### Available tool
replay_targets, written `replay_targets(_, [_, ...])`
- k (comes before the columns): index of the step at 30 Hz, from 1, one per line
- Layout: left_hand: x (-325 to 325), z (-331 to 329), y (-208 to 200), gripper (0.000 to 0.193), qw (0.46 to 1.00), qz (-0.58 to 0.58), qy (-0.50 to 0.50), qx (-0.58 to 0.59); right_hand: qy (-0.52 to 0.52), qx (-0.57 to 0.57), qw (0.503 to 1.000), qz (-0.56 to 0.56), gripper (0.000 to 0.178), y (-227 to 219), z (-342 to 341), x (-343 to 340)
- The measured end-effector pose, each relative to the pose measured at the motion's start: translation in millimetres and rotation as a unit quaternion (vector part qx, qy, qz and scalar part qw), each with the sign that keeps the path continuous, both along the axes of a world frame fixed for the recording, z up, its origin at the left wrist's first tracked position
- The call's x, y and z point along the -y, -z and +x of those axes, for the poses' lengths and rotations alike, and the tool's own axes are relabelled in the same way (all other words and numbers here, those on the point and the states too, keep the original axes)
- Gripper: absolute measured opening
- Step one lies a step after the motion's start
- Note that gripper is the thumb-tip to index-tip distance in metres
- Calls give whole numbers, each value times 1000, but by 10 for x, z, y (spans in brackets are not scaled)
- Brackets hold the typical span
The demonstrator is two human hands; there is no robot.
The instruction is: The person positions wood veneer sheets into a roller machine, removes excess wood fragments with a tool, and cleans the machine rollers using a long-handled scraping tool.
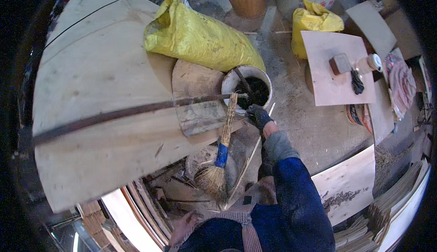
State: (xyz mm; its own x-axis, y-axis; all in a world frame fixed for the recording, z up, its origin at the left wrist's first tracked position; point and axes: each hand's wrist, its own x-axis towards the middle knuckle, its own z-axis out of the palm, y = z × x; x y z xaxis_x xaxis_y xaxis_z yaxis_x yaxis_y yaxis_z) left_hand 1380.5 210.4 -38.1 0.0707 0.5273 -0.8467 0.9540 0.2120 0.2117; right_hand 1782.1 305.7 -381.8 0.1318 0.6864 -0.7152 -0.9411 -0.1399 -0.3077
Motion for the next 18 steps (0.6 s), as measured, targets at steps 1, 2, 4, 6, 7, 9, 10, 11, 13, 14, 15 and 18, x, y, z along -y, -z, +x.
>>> replay_targets(1, [-65, 158, -6, 38, 1000, -20, -22, -6, -18, 22, 999, -20, 8, 45, 153, -194])
replay_targets(2, [-130, 316, -27, 38, 996, -22, -78, 24, -14, -9, 999, 40, 8, 397, 302, -408])
replay_targets(4, [-215, 474, -13, 38, 992, -49, -114, -25, 38, -90, 993, 71, 8, 868, 449, -818])
replay_targets(6, [-245, 493, 14, 40, 992, -72, -95, -39, 48, -20, 999, 5, 10, 1242, 608, -1129])
replay_targets(7, [-132, 438, 48, 40, 988, -77, -128, -46, 38, -40, 998, -6, 12, 1213, 579, -1340])
replay_targets(9, [273, 149, 177, 41, 977, -81, -190, -57, 23, -77, 996, -29, 18, 1074, 517, -1723])
replay_targets(10, [324, 76, 225, 40, 971, -89, -214, -59, 12, -65, 998, 10, 20, 1392, 650, -1807])
replay_targets(11, [294, 101, 267, 40, 966, -100, -231, -63, -1, -52, 997, 50, 23, 1725, 763, -1895])
replay_targets(13, [351, 263, 261, 39, 950, -107, -282, -79, 26, -118, 993, -7, 38, 1832, 671, -2123])
replay_targets(14, [194, 325, 286, 39, 951, -116, -277, -74, -70, 177, 981, 25, 39, 2284, 895, -2120])
replay_targets(15, [141, 352, 327, 39, 949, -125, -280, -73, -74, 158, 982, 69, 39, 2535, 981, -2120])
replay_targets(18, [284, 432, 301, 38, 935, -125, -321, -84, -89, 225, 970, 9, 39, 2446, 768, -2285])
